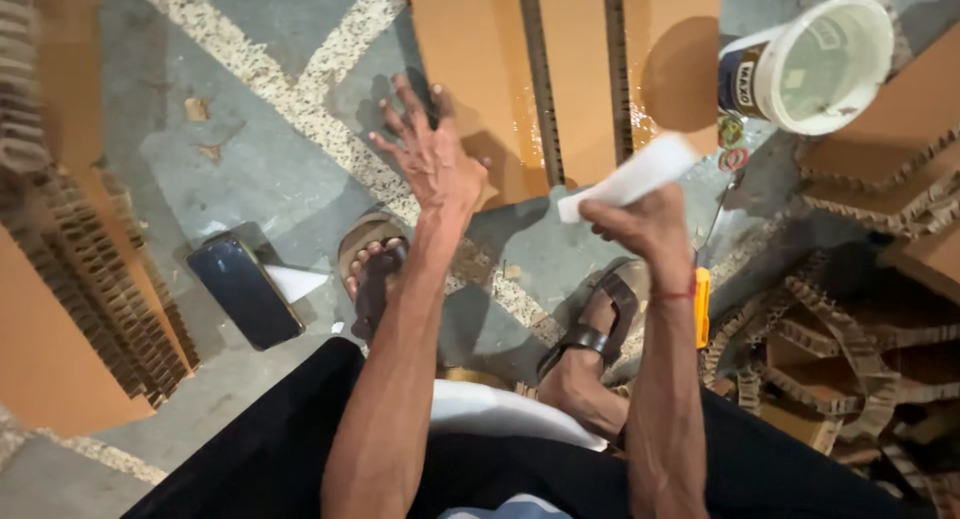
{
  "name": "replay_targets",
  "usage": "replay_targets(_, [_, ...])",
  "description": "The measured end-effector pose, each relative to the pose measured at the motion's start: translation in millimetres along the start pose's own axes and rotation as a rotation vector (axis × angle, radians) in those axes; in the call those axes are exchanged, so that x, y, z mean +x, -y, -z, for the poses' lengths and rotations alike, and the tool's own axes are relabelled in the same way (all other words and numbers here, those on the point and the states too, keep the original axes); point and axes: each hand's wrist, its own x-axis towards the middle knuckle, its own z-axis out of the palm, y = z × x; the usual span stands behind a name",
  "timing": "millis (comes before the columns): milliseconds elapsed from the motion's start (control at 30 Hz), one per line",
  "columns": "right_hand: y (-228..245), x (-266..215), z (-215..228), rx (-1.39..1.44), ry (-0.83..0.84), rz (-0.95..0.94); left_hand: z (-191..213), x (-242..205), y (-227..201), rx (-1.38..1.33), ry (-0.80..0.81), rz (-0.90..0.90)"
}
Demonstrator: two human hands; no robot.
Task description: The person applies glue to the edges of corrugated cardboard pieces using a white foam applicator. They then press the glued edges together to form a U-shaped structure and secure it with a rubber band. The process is repeated for another set of cardboard pieces.
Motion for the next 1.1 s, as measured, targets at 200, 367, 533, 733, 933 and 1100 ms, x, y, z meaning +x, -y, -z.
replay_targets(200, [-59.0, 2.7, 60.1, 1.19, -0.345, -0.056, -0.5, -1.7, 2.1, -0.008, -0.057, -0.007])
replay_targets(367, [-114.8, 18.9, 97.7, 2.081, -0.154, 0.14, 7.1, -7.6, -3.7, -0.041, -0.073, -0.028])
replay_targets(533, [-156.3, 55.8, 123.9, 2.15, -0.087, 0.236, 13.6, -9.4, -8.6, -0.047, -0.067, -0.009])
replay_targets(733, [-168.4, 75.7, 131.3, 2.136, 0.177, 0.152, 17.5, -8.6, -13.0, -0.033, -0.046, 0.027])
replay_targets(933, [-125.6, 41.4, 114.6, 1.65, -0.269, 0.098, 6.3, -8.0, -7.8, 0.003, -0.084, 0.011])
replay_targets(1100, [-93.3, 44.0, 72.2, 0.637, -0.679, -0.085, 1.9, -3.9, -4.7, -0.056, -0.075, 0.111])
